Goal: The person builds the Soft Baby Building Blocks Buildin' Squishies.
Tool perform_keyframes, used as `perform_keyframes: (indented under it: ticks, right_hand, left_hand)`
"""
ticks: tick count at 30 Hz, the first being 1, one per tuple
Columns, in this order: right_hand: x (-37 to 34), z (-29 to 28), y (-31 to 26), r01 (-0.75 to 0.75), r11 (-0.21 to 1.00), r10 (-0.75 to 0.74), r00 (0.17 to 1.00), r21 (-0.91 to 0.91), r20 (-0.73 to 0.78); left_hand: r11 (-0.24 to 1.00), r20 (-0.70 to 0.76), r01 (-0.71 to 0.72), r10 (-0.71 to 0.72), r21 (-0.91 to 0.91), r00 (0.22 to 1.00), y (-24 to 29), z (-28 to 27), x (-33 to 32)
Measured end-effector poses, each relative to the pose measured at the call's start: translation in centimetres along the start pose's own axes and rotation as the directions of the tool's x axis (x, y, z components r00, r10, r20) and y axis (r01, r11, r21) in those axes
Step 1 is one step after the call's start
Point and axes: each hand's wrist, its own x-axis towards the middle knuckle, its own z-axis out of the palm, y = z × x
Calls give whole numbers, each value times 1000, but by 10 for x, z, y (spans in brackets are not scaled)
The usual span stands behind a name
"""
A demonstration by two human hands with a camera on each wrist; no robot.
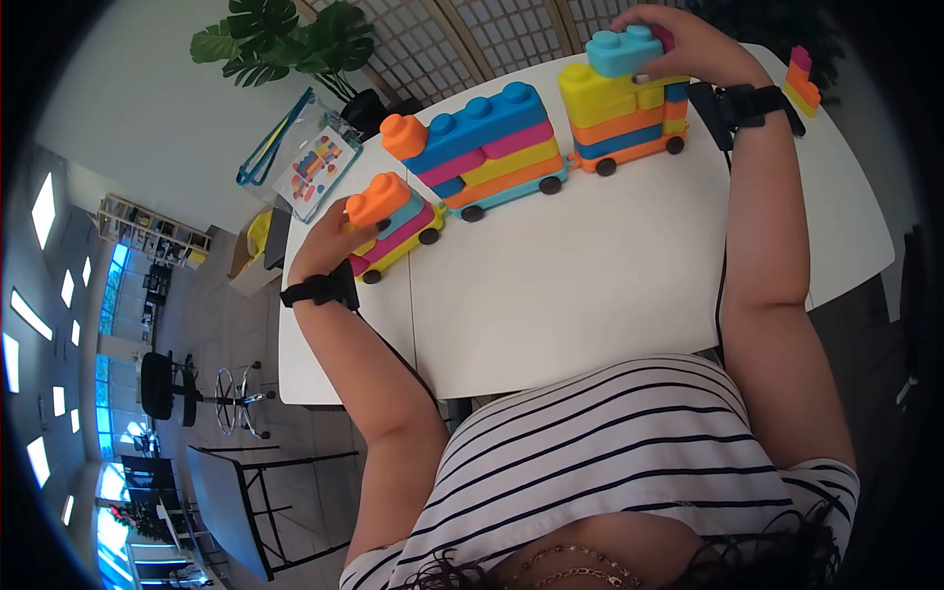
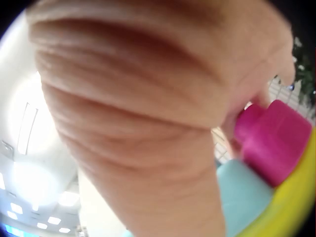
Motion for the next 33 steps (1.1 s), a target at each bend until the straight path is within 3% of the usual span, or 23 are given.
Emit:
perform_keyframes:
  ticks: [1, 2, 3, 4, 5, 8, 10, 12, 14, 16, 18, 19, 20, 21, 22, 23, 24, 25, 26, 28, 31, 33]
  right_hand:
    - [21, -12, 23, -9, 996, 20, 993, -88, 118]
    - [33, -4, 50, -9, 996, 20, 993, -92, 115]
    - [45, 15, 77, 72, 992, -85, 990, -106, -116]
    - [47, 24, 75, 154, 978, -193, 923, -141, -334]
    - [47, 22, 74, 122, 980, -165, 936, -155, -311]
    - [45, 18, 74, 109, 985, -148, 933, -135, -327]
    - [48, 10, 81, 61, 986, -112, 932, -157, -346]
    - [44, 10, 74, -35, 983, -43, 911, -183, -410]
    - [45, 13, 82, -1, 972, -115, 868, -235, -482]
    - [45, 25, 93, 111, 984, -169, 821, -138, -545]
    - [44, 42, 113, 233, 964, -126, 821, 125, -556]
    - [48, 55, 137, 253, 949, -107, 819, 188, -563]
    - [49, 62, 154, 274, 929, -89, 819, 250, -566]
    - [38, 67, 149, 177, 898, 38, 881, 402, -472]
    - [36, 70, 151, 173, 901, 38, 883, 399, -468]
    - [35, 76, 154, 165, 818, 108, 897, 551, -428]
    - [34, 80, 157, 150, 710, 171, 911, 688, -376]
    - [34, 83, 157, 202, 658, 130, 918, 725, -374]
    - [35, 87, 158, 199, 656, 131, 920, 728, -369]
    - [39, 95, 158, 210, 539, 212, 903, 815, -373]
    - [44, 109, 166, 236, 420, 243, 901, 876, -360]
    - [49, 119, 178, 262, 444, 217, 896, 857, -387]
  left_hand:
    - [992, 61, 62, -69, 110, 996, -7, -5, -1]
    - [969, 113, 114, -142, 220, 983, -14, -7, 0]
    - [981, 125, 156, -171, 117, 977, -23, -5, 2]
    - [982, 119, 158, -170, 104, 978, -28, 0, 5]
    - [992, 101, 119, -123, 51, 987, -32, 5, 11]
    - [998, 7, 53, -53, -31, 999, -17, 19, 18]
    - [992, -113, 82, -71, 101, 991, 4, 33, 27]
    - [995, -179, 78, -67, 58, 982, 21, 51, 29]
    - [995, -290, 82, -63, 56, 955, 39, 65, 28]
    - [997, -256, 60, -73, -56, 964, 43, 74, 31]
    - [992, -325, -8, -34, -125, 945, 30, 94, 43]
    - [967, -265, 21, -90, -252, 960, 33, 96, 42]
    - [964, -269, 13, -87, -265, 959, 29, 101, 48]
    - [924, -295, -106, -8, -368, 955, 16, 108, 55]
    - [863, -327, -218, 66, -456, 943, 11, 113, 56]
    - [862, -323, -214, 62, -459, 944, 7, 117, 59]
    - [767, -267, -223, 70, -602, 961, 3, 121, 62]
    - [650, -214, -217, 86, -728, 973, 6, 121, 58]
    - [653, -213, -213, 81, -727, 974, 8, 121, 53]
    - [590, -179, -159, 25, -792, 984, 19, 125, 44]
    - [608, -187, -126, -38, -784, 982, 28, 131, 37]
    - [602, -202, -151, -18, -784, 979, 24, 134, 37]
